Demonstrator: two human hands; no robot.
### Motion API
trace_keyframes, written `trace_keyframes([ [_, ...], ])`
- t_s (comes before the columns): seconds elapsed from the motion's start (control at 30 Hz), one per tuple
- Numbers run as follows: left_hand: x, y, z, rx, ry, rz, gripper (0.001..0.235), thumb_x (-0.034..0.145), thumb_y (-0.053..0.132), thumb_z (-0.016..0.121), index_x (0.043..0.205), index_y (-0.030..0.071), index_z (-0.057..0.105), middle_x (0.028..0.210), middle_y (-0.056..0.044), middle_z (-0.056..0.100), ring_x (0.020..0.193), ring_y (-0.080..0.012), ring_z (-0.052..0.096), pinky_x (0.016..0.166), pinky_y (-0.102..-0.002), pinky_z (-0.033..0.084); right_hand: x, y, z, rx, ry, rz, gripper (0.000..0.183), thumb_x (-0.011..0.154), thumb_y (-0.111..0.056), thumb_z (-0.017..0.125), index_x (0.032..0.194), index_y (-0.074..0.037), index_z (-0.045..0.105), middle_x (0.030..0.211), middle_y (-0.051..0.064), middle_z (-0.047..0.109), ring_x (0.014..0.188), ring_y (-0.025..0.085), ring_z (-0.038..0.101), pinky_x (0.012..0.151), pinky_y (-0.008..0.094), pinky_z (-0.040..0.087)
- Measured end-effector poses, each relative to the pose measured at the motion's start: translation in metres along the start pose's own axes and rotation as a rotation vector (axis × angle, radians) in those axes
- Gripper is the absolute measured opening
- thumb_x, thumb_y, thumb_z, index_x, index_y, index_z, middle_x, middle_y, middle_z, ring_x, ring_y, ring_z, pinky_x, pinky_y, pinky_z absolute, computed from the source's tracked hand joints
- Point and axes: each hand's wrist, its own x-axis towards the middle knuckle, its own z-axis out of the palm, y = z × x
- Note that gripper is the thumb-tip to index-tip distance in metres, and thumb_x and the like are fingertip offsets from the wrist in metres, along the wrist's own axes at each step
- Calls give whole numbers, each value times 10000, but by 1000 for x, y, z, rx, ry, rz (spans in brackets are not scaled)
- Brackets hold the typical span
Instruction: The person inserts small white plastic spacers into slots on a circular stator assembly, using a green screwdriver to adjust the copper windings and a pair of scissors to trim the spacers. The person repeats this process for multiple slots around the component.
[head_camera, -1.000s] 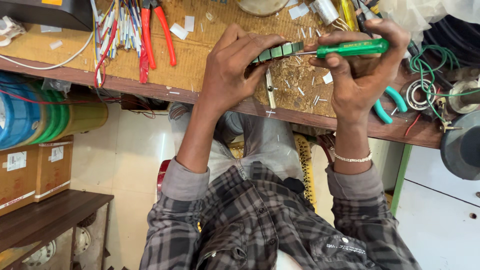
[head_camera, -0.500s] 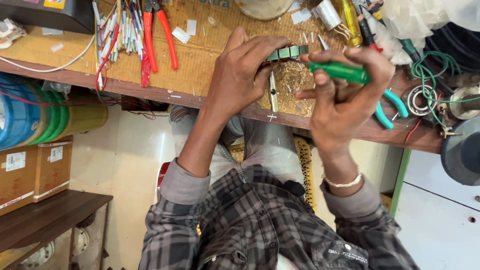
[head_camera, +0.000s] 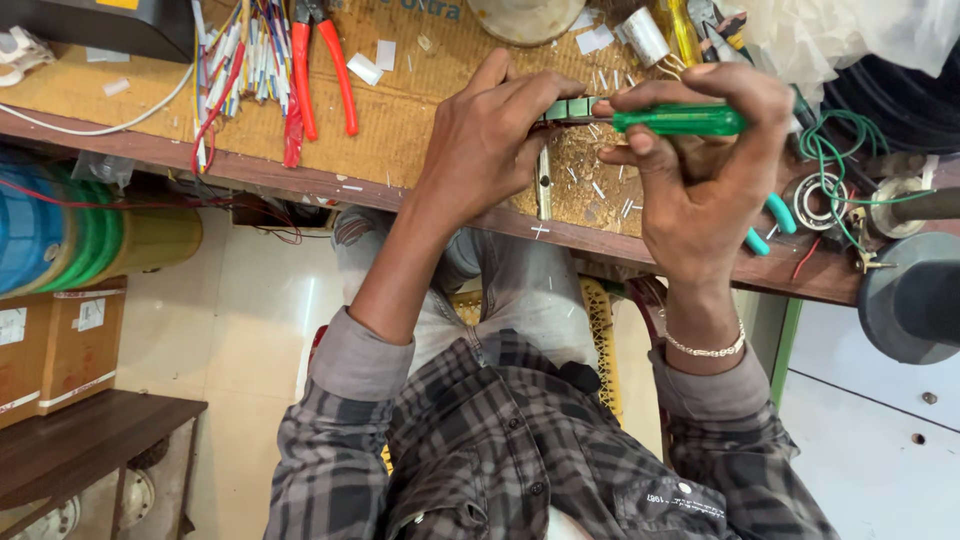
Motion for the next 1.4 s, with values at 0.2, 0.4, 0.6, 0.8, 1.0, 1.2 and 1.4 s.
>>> trace_keyframes([
  [0.2,-1,-3,-1,-19,0,-21,473,801,6,809,1220,161,654,1027,-29,714,951,-311,620,757,-431,530,-2,21,-2,-9,-117,-83,386,1151,106,531,1417,-61,306,1243,237,573,1122,330,721,849,351,640],
  [0.4,-9,-8,3,-57,41,-18,436,824,-4,801,1207,148,657,1053,-32,717,952,-281,627,773,-411,539,-19,46,1,-41,-83,-247,365,1062,92,534,1333,-107,390,1105,257,651,1054,383,729,778,407,643],
  [0.6,-26,-25,-1,-158,108,79,449,819,-54,801,1224,94,674,1123,-51,745,940,-280,617,849,-404,517,3,51,-46,34,96,246,468,1124,-3,639,1479,-51,338,1014,185,691,846,279,770,747,355,639],
  [0.8,-38,-37,19,-98,214,132,541,799,-104,766,1276,132,672,1239,-10,755,1043,-212,665,933,-373,501,15,82,-41,-4,16,489,351,1127,-26,583,1428,-5,403,968,143,727,790,222,777,699,314,680],
  [1.0,-45,-39,0,-137,57,135,579,850,27,862,1372,114,624,1300,-24,722,1123,-278,594,1001,-387,498,-12,69,-23,-154,-230,143,338,987,-2,731,1291,16,586,1242,219,654,1215,322,677,1025,390,621],
  [1.2,-45,-27,-12,-168,4,54,589,889,35,801,1436,98,590,1351,-65,692,1140,-300,591,1033,-396,515,-5,63,-10,-296,-346,-27,430,991,-66,810,1363,-8,600,1419,156,602,1386,325,592,1168,415,512],
  [1.4,-48,-13,-10,-47,-15,-60,602,891,19,767,1452,161,604,1407,-57,675,1205,-294,606,1067,-391,517,19,68,-6,-384,-548,-110,576,896,-40,777,1436,-1,582,1443,186,605,1352,392,546,1144,482,434],
])
